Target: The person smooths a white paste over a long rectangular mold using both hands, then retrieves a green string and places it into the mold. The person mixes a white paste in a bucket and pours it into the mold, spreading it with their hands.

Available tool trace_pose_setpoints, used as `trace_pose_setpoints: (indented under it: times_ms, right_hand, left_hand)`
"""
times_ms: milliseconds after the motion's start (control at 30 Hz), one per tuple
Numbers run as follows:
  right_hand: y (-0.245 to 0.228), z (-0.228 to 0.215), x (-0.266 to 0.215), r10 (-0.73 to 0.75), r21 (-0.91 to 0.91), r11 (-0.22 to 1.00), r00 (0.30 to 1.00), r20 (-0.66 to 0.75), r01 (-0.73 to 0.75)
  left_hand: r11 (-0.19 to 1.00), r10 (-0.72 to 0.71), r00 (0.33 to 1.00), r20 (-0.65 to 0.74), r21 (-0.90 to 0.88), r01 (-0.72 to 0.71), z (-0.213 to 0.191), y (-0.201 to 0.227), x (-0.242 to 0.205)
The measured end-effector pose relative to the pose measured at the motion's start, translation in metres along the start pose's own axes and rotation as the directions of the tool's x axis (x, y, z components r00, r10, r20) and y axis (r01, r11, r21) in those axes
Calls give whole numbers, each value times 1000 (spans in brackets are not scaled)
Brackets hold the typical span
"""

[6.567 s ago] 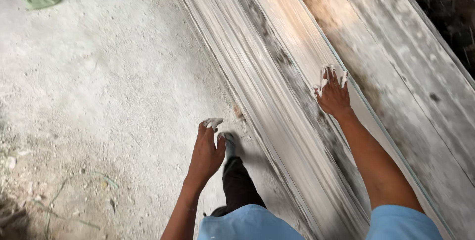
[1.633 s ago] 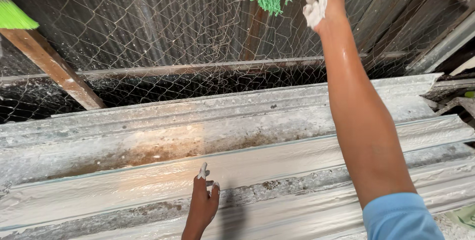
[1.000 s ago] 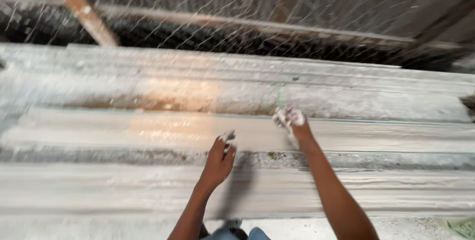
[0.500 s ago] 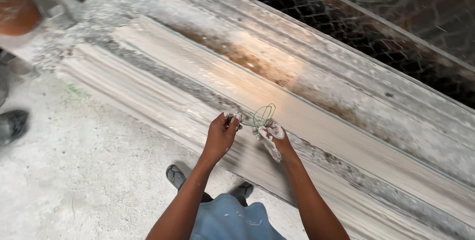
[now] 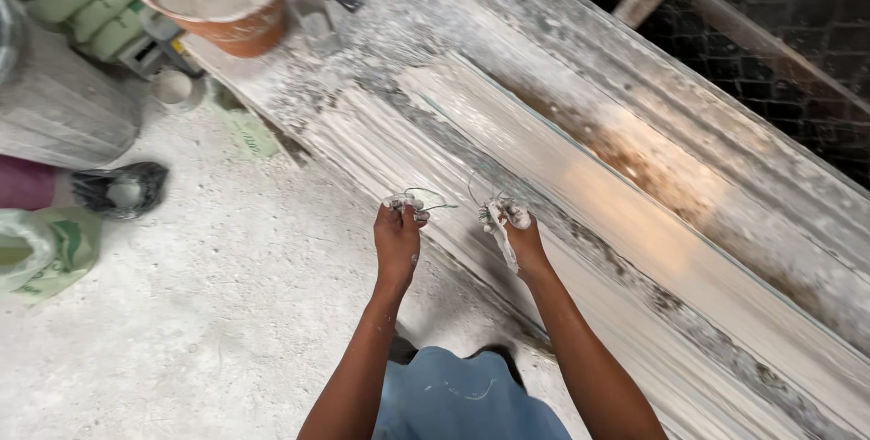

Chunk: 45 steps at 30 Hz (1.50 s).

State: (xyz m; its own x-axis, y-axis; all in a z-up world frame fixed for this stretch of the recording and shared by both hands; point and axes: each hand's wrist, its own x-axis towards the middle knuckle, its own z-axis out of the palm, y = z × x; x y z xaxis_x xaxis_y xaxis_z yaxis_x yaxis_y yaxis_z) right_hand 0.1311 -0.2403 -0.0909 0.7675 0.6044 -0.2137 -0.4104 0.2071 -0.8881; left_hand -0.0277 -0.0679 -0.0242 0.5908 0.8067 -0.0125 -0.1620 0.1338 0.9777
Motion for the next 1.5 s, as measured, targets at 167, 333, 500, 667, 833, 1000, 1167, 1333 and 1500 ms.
trace_pose_setpoints:
  times_ms: [167, 333, 500, 667, 833, 1000, 1167, 1333, 1500]
  right_hand:
    - [22, 45, 56, -38, -461, 887, 994, -104, -15]
    - [14, 52, 170, -223, -744, 661, 921, -319, -98]
    - [-20, 78, 309, -314, -680, 708, 947, -65, 188]
    - [-21, 84, 396, -143, -944, 330, 987, -77, -26]
    - [-26, 51, 394, -582, -964, -119, 770, 262, 238]
    - [-44, 79, 318, -168, -947, 271, 977, 132, 175]
    - [-13, 187, 274, -36, -728, 676, 991, 125, 116]
    - [42, 264, 304, -98, -816, 573, 983, -158, -74]
    - [51, 278, 320, -405, -987, -60, 900, 159, 147]
  left_hand:
    - [956, -86, 996, -6, 282, 84, -52, 42, 51]
    - [901, -127, 992, 25, 422, 105, -69, 50, 93]
    - [854, -6, 1000, 11, 521, 0, -80, 59, 125]
    - [838, 6, 997, -78, 544, 38, -89, 69, 157]
    - [834, -57, 994, -94, 543, 99, -95, 72, 180]
    - [929, -114, 991, -63, 346, 129, -119, 65, 213]
    - [965, -194, 981, 10, 183, 189, -143, 63, 257]
    - [922, -238, 968, 78, 332, 200, -166, 69, 292]
    - [922, -310, 936, 170, 295, 252, -195, 65, 321]
